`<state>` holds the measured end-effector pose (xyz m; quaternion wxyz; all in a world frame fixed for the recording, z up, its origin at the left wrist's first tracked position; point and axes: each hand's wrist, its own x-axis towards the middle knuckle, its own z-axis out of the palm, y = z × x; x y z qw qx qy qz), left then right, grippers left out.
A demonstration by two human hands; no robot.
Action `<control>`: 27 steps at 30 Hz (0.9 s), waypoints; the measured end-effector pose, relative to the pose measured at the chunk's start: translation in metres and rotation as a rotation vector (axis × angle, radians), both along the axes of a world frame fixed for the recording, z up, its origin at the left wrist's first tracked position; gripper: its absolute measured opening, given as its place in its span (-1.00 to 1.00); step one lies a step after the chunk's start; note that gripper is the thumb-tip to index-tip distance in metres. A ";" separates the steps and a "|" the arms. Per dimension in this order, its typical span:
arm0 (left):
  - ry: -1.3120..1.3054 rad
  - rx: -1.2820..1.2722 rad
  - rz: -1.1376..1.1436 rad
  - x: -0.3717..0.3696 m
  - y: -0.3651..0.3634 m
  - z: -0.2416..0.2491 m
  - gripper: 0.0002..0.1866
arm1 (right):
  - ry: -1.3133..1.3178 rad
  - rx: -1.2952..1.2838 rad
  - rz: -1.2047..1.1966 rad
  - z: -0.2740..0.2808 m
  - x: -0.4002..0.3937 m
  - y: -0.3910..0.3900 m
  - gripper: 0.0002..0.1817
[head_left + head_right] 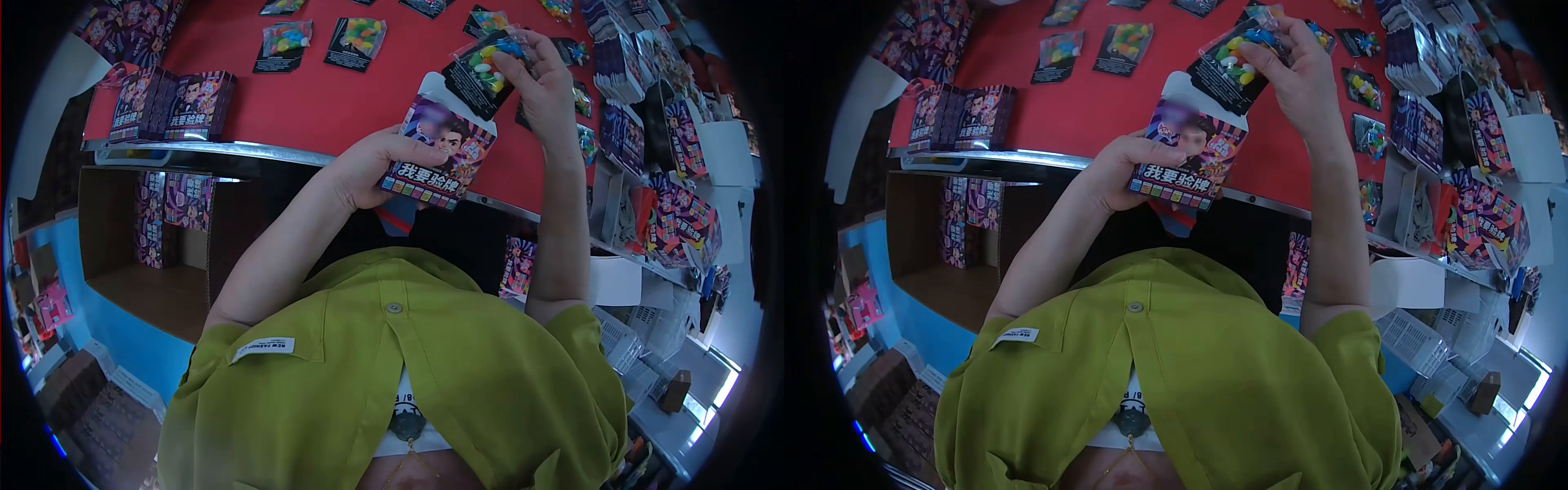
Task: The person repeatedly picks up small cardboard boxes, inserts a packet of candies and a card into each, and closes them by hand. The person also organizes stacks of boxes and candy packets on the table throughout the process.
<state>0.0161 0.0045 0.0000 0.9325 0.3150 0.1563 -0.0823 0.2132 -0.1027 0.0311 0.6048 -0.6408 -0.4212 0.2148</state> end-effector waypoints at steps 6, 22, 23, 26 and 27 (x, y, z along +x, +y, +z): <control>-0.039 0.053 0.030 0.001 0.001 -0.002 -0.41 | -0.161 0.118 0.011 0.012 -0.035 0.002 -0.63; -0.153 0.218 0.046 0.002 0.017 -0.018 -0.31 | -0.347 0.150 -0.013 -0.002 -0.027 -0.006 -0.69; -0.154 0.216 0.044 0.003 0.017 -0.017 -0.31 | -0.450 0.179 0.015 0.004 -0.027 -0.006 -0.69; -0.179 0.416 -0.013 0.007 0.018 -0.011 -0.30 | -0.473 0.163 0.100 0.011 -0.019 -0.012 -0.70; -0.184 0.474 -0.051 0.009 0.020 -0.010 -0.29 | -0.389 0.121 0.160 0.012 -0.015 -0.015 -0.72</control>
